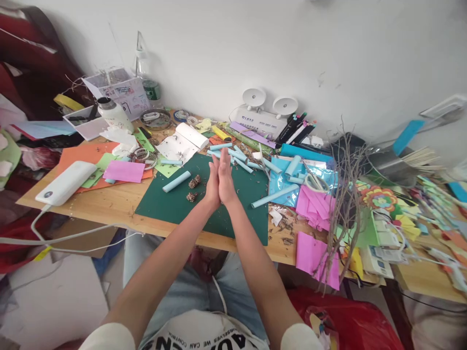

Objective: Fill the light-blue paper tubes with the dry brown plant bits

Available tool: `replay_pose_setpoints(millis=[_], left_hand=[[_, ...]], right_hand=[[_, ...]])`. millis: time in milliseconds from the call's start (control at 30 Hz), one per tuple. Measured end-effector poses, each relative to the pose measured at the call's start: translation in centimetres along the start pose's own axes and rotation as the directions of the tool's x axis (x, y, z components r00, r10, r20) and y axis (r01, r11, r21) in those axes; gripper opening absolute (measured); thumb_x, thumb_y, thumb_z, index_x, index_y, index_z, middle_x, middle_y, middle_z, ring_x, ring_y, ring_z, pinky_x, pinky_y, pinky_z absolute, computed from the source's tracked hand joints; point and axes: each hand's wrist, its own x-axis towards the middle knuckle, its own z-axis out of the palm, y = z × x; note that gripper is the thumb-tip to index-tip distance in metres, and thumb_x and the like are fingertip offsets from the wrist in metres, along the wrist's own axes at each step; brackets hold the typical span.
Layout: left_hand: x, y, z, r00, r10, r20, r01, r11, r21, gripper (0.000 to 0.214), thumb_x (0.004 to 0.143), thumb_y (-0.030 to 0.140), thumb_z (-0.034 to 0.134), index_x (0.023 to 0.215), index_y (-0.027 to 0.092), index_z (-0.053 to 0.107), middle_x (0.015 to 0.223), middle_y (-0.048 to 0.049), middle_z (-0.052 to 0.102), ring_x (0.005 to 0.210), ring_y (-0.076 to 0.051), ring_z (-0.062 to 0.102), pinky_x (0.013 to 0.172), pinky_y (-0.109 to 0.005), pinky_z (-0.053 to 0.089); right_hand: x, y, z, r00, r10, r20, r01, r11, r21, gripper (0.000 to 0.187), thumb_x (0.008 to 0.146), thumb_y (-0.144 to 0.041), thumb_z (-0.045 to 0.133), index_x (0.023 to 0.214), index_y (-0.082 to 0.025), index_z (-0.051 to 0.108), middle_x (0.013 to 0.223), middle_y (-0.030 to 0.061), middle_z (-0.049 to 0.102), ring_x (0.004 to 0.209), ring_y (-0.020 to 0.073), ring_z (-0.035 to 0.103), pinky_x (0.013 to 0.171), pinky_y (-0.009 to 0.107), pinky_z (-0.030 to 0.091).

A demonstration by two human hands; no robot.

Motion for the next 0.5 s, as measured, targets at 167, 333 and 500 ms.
replay_pose_setpoints(millis=[167, 333, 500], left_hand=[[1.3, -0.5, -1.3, 0.995, 0.066, -0.075, -0.061, 0.996, 0.068, 0.073, 0.091, 0.067, 0.005, 0.156, 0.034, 0.005, 0.162, 0.0038, 0.017, 0.149, -0.022, 0.017, 0.12, -0.042, 0.025], [2.1, -1.1, -2.1, 0.997, 0.077, 0.002, -0.076, 0.982, 0.175, 0.073, 0.088, 0.071, 0.031, 0.152, 0.037, 0.027, 0.156, 0.0023, 0.034, 0.149, -0.027, 0.019, 0.119, -0.044, 0.026], [1.1, -1.2, -0.9, 0.991, 0.131, 0.02, -0.132, 0.956, 0.262, 0.069, 0.091, 0.068, 0.023, 0.153, 0.037, 0.022, 0.16, 0.0026, 0.023, 0.15, -0.025, 0.014, 0.118, -0.047, 0.027]], right_hand=[[-0.1, 0.1, -0.4, 1.0, 0.017, 0.002, -0.017, 1.0, 0.024, 0.078, 0.091, -0.074, 0.02, 0.155, -0.034, 0.0, 0.162, -0.0122, -0.001, 0.15, 0.0213, -0.013, 0.123, 0.052, -0.003], [-0.7, -1.1, 0.0, 0.996, -0.085, 0.034, 0.086, 0.996, -0.029, 0.071, 0.092, -0.072, 0.016, 0.154, -0.039, 0.002, 0.161, -0.0157, -0.002, 0.15, 0.02, -0.012, 0.124, 0.049, 0.002], [0.6, 0.5, -0.7, 0.998, -0.048, -0.043, 0.043, 0.994, -0.102, 0.07, 0.092, -0.071, 0.013, 0.152, -0.042, -0.009, 0.16, -0.0161, -0.009, 0.149, 0.0223, -0.017, 0.122, 0.056, -0.005]])
